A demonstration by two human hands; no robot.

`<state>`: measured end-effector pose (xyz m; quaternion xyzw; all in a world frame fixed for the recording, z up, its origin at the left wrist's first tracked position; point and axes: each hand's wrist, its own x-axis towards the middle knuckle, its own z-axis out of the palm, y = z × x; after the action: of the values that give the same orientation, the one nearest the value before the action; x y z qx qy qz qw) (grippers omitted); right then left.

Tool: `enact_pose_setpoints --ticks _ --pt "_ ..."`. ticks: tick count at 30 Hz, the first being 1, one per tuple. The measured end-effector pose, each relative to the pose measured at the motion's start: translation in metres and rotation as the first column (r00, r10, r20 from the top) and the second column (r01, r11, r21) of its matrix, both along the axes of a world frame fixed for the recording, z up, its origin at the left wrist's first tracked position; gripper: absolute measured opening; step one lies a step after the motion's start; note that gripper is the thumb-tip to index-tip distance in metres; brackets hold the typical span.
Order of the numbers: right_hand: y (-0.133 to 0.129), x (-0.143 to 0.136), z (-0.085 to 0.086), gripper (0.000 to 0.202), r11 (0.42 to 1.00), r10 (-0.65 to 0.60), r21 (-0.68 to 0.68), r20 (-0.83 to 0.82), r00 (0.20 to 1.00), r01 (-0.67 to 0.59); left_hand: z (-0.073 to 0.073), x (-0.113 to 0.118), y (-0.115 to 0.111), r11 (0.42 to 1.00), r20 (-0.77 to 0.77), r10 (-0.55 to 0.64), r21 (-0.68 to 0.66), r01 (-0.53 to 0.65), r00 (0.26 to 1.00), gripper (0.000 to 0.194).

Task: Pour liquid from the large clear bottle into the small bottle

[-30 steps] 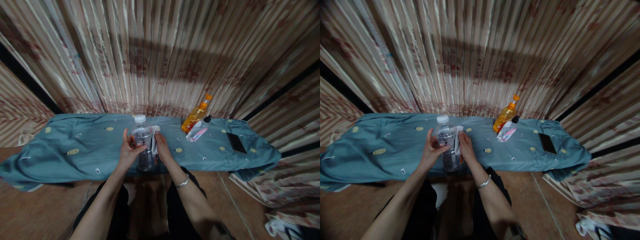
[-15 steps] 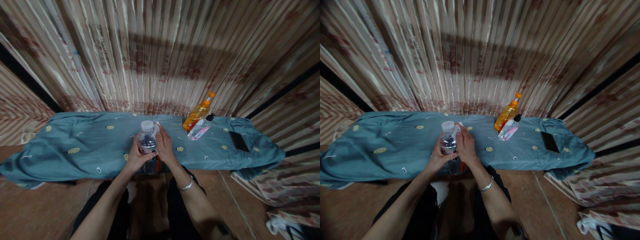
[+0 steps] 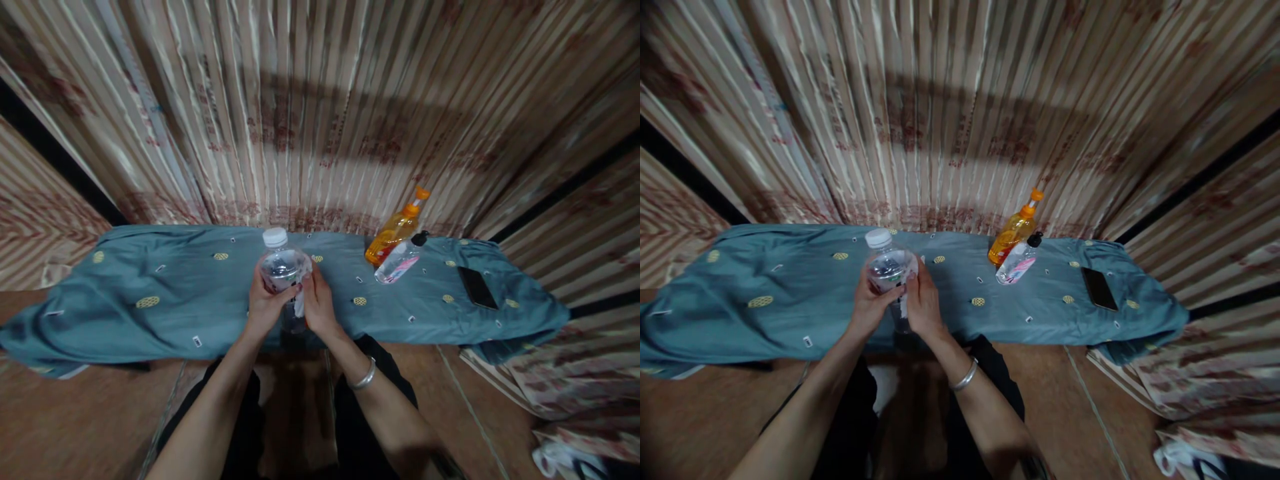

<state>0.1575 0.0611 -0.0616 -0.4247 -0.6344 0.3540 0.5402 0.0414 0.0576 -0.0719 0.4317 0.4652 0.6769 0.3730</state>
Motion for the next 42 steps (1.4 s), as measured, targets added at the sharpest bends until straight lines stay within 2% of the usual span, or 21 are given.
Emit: enact_pose_setpoints --ticks 4,7,10,13,15,18,20,22,24,27,30,32,35,36,38,40,41,42 --pt "-0.006 0.016 0.026 0.05 0.987 -0.018 0.163 0.038 0.999 0.012 0.004 0.003 -0.013 0.993 -0.107 -0.117 -0.009 0.116 0.987 0.09" --pt "0.003 0.027 0.033 0.046 0.996 0.016 0.087 -0.024 1.0 -0.014 0.01 0.007 -0.023 0.967 -0.116 -0.256 -0.038 0.254 0.96 0.091" --pt "0.018 0.028 0.023 0.047 0.979 0.104 -0.156 -0.172 0.98 -0.131 0.014 0.009 -0.028 0.949 -0.051 -0.311 -0.068 0.308 0.949 0.094" --pt "0.028 0.019 0.003 0.053 0.918 0.141 -0.319 -0.292 0.946 -0.235 0.015 0.005 -0.027 0.962 0.065 -0.264 -0.055 0.268 0.962 0.094" --pt "0.03 0.011 -0.01 0.053 0.888 0.179 -0.37 -0.266 0.947 -0.272 0.014 -0.001 -0.023 0.977 0.136 -0.202 -0.038 0.209 0.97 0.09" --pt "0.026 0.004 -0.019 0.06 0.873 0.185 -0.438 -0.11 0.977 -0.215 0.013 -0.01 -0.016 0.994 0.232 -0.089 -0.048 0.102 0.969 0.087" --pt "0.018 0.002 -0.017 0.063 0.911 0.171 -0.382 0.011 0.985 -0.154 0.013 -0.016 -0.011 0.997 0.284 -0.015 -0.066 0.036 0.959 0.083" --pt "0.008 0.001 -0.01 0.058 0.971 0.144 -0.206 0.088 0.986 -0.124 0.013 -0.018 -0.009 0.997 0.3 0.047 -0.071 -0.027 0.953 0.078" --pt "-0.004 0.0 0.0 0.051 0.993 0.117 -0.007 0.117 0.986 -0.117 0.012 -0.016 -0.009 0.997 0.262 0.072 -0.054 -0.06 0.962 0.08" --pt "-0.014 0.002 0.015 0.052 0.984 0.064 0.156 0.132 0.989 -0.085 0.012 -0.005 -0.014 0.999 0.155 0.0 -0.031 0.005 0.988 0.085" --pt "-0.007 0.01 0.026 0.051 0.977 0.024 0.207 0.102 0.995 -0.045 0.013 0.008 -0.023 0.987 0.129 -0.148 -0.044 0.155 0.981 0.086" --pt "0.006 0.017 0.028 0.049 0.988 0.06 0.141 0.044 0.997 -0.066 0.016 0.011 -0.027 0.976 0.13 -0.204 -0.05 0.212 0.97 0.085" --pt "0.026 0.024 0.019 0.053 0.977 0.177 -0.108 -0.075 0.981 -0.184 0.022 0.007 -0.029 0.963 0.177 -0.247 -0.062 0.261 0.953 0.083" --pt "0.032 0.024 0.013 0.053 0.948 0.229 -0.2 -0.102 0.968 -0.246 0.025 0.004 -0.028 0.969 0.227 -0.222 -0.06 0.241 0.948 0.083" --pt "0.039 0.022 -0.002 0.049 0.854 0.343 -0.36 -0.153 0.927 -0.376 0.029 -0.002 -0.025 0.982 0.321 -0.159 -0.043 0.182 0.934 0.082" --pt "0.041 0.019 -0.018 0.045 0.766 0.421 -0.439 -0.211 0.882 -0.47 0.031 -0.01 -0.021 0.99 0.362 -0.114 -0.035 0.136 0.925 0.076" --pt "0.041 0.016 -0.024 0.043 0.74 0.437 -0.453 -0.24 0.867 -0.498 0.032 -0.014 -0.02 0.992 0.372 -0.101 -0.037 0.123 0.923 0.073" --pt "0.039 0.014 -0.03 0.042 0.748 0.422 -0.441 -0.262 0.868 -0.496 0.032 -0.018 -0.019 0.992 0.378 -0.092 -0.042 0.116 0.921 0.069"
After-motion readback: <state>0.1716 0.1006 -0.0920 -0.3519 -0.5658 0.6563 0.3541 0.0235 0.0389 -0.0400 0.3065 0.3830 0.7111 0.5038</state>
